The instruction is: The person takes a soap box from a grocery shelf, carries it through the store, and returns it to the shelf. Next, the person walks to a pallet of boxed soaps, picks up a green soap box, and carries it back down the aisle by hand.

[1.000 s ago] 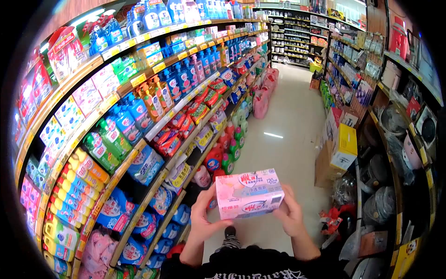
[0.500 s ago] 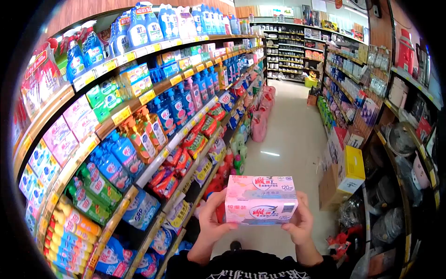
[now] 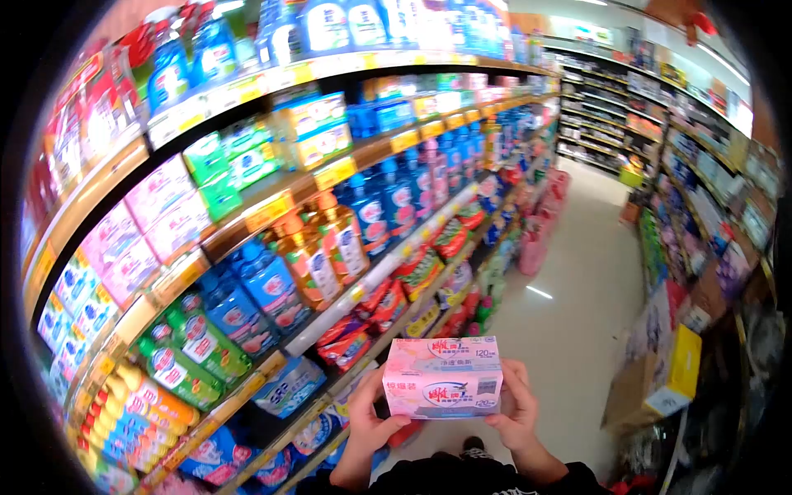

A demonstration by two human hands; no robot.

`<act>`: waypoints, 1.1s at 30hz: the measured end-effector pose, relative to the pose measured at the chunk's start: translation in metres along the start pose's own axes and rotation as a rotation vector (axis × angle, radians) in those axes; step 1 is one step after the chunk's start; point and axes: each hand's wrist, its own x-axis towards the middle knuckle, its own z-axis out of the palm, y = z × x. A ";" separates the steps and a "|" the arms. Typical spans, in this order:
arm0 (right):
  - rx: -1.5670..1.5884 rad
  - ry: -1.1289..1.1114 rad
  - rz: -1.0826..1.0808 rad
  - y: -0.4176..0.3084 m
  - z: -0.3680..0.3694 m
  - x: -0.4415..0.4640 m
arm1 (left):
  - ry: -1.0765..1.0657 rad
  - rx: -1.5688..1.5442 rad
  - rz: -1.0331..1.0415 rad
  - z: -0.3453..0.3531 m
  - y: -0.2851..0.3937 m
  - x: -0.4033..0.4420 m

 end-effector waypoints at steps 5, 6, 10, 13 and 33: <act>0.131 -0.199 0.060 0.050 0.023 0.041 | 0.172 0.173 -0.052 -0.027 -0.003 -0.003; 0.147 -0.236 0.072 0.058 0.028 0.049 | 0.241 0.189 -0.052 -0.025 -0.002 -0.003; 0.244 -0.387 0.089 0.082 0.047 0.082 | 0.351 0.374 -0.086 -0.037 0.004 -0.003; 0.334 -0.498 0.064 0.099 0.065 0.103 | 0.483 0.414 -0.027 -0.043 0.009 -0.001; 0.565 -1.000 0.277 0.133 0.172 0.119 | 0.969 0.864 -0.014 -0.064 0.004 -0.032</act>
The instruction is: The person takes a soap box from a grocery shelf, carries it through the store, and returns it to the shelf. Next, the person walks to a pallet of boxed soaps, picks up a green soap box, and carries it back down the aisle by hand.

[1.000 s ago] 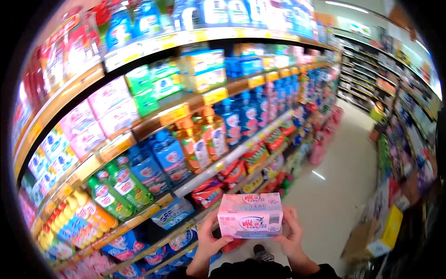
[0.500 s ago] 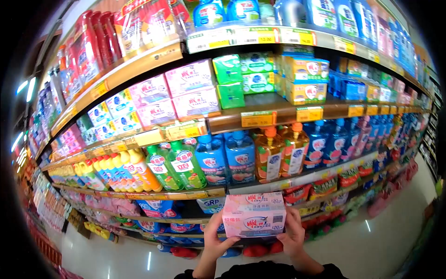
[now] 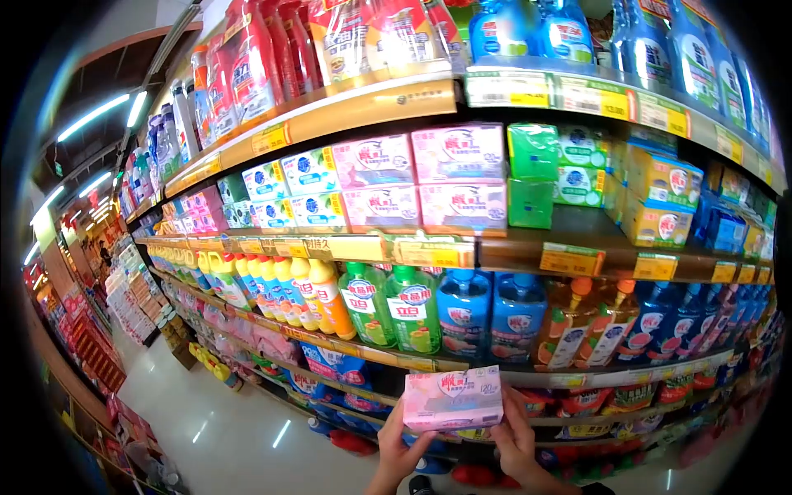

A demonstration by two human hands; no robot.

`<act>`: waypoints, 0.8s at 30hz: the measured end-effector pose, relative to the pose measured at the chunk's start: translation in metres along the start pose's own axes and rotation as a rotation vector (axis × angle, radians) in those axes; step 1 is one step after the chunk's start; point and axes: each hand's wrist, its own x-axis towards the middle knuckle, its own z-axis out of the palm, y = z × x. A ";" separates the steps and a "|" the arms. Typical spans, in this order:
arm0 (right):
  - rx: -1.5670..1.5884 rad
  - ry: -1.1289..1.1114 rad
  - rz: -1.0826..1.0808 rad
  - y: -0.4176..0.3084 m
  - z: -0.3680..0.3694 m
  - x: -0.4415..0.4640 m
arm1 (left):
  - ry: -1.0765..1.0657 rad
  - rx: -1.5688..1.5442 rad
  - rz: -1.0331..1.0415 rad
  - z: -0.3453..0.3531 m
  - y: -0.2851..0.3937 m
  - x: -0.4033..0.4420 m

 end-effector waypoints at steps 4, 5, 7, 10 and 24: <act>-0.055 -0.054 -0.166 0.003 0.021 0.027 | 0.031 -0.074 0.036 -0.020 -0.013 0.033; -0.133 -0.046 -0.222 0.003 0.025 0.035 | 0.015 -0.055 0.085 -0.026 -0.016 0.043; -0.211 -0.015 -0.351 0.001 0.036 0.052 | -0.025 -0.045 0.140 -0.039 -0.016 0.068; -0.328 0.033 -0.406 -0.014 0.053 0.083 | -0.030 -0.006 0.328 -0.053 -0.009 0.115; -0.522 0.069 -0.619 -0.066 0.096 0.177 | 0.000 -0.344 0.440 -0.082 -0.010 0.240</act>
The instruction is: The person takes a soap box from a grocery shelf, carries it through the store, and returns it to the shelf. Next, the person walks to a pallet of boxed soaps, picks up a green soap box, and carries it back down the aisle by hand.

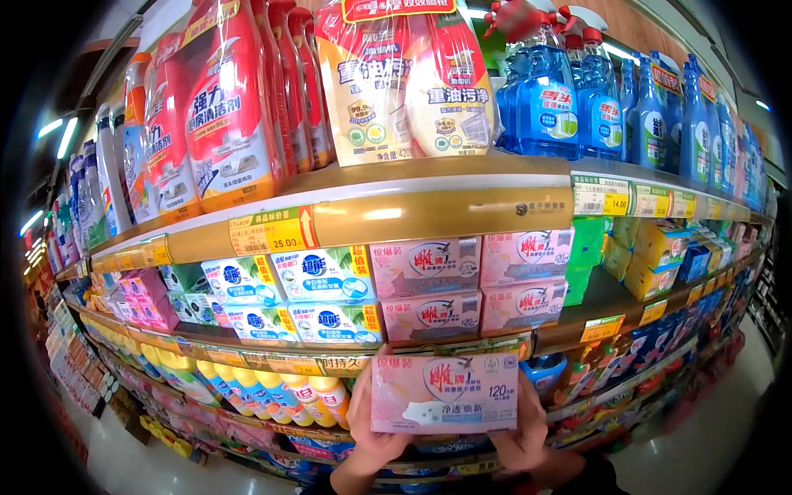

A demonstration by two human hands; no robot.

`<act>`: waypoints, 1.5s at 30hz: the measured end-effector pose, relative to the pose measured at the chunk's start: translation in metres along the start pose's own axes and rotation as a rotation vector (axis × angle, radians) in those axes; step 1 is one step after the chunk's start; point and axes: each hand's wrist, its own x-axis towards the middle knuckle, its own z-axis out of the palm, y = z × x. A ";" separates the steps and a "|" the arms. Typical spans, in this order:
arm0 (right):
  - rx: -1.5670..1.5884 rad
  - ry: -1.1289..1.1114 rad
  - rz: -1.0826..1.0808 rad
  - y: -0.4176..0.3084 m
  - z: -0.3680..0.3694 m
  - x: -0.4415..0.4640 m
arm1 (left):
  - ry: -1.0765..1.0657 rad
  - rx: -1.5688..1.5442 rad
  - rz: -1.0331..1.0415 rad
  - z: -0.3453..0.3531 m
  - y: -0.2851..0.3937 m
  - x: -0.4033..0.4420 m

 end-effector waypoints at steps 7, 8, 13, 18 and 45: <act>-0.227 0.172 -0.043 0.011 0.003 0.047 | -0.047 0.241 -0.030 -0.001 -0.004 0.042; -0.228 0.173 -0.040 0.012 0.002 0.055 | -0.049 0.240 -0.031 0.001 -0.003 0.051; -0.238 0.189 0.025 0.022 0.003 0.082 | -0.025 0.437 0.011 0.010 -0.001 0.075; -0.499 0.249 -0.072 0.029 0.004 0.092 | 0.061 0.740 0.161 0.016 0.012 0.086; -1.008 0.126 -0.418 0.032 0.031 0.132 | 0.002 0.983 0.203 -0.005 0.001 0.051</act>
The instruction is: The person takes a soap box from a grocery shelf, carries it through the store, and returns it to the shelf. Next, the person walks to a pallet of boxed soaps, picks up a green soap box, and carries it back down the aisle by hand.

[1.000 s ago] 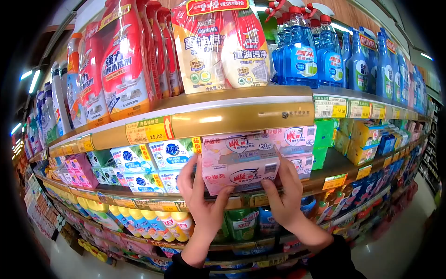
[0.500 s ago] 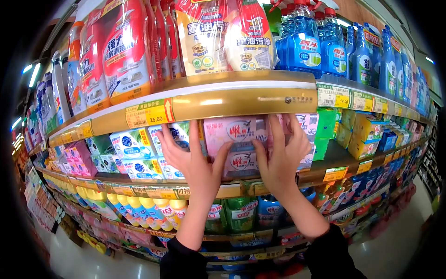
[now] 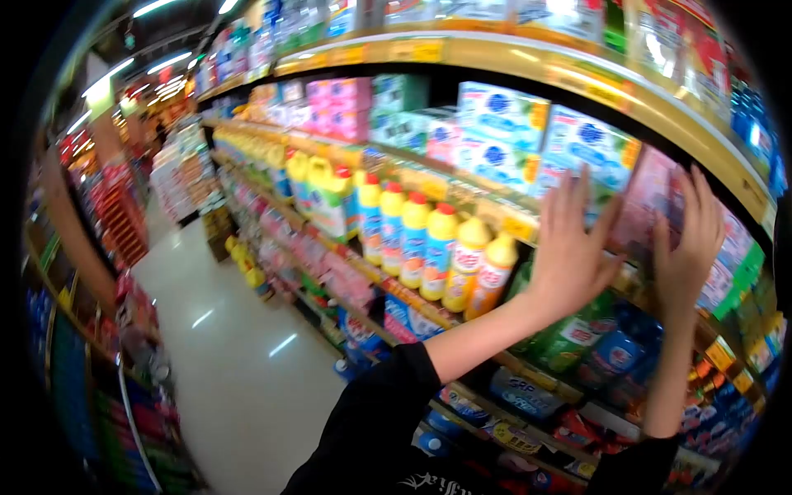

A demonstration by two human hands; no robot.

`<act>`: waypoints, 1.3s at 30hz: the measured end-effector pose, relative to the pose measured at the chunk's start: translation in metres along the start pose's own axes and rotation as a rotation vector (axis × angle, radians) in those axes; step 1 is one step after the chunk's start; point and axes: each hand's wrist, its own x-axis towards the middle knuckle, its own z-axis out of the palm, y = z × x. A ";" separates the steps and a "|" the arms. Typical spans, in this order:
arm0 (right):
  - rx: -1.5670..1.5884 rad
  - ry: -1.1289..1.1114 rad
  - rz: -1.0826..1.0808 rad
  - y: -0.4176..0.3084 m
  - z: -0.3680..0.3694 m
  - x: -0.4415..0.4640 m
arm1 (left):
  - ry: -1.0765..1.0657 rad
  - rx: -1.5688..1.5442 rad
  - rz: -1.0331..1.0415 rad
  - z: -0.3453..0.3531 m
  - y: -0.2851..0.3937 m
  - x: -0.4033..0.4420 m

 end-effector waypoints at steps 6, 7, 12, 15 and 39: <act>0.085 -0.305 0.002 0.002 0.035 0.058 | -0.141 -0.036 0.109 -0.034 -0.024 -0.024; 0.146 -0.440 0.110 0.000 0.033 0.067 | -0.151 -0.048 0.118 -0.035 -0.029 -0.029; 0.938 -0.753 0.262 0.044 0.072 0.085 | -0.254 0.057 0.178 -0.037 -0.052 -0.040; 1.038 -1.004 0.334 0.056 0.076 0.097 | -0.255 0.098 0.184 -0.032 -0.057 -0.042; 0.814 -0.856 0.307 0.073 0.059 0.076 | -0.165 0.242 0.173 -0.014 -0.066 -0.048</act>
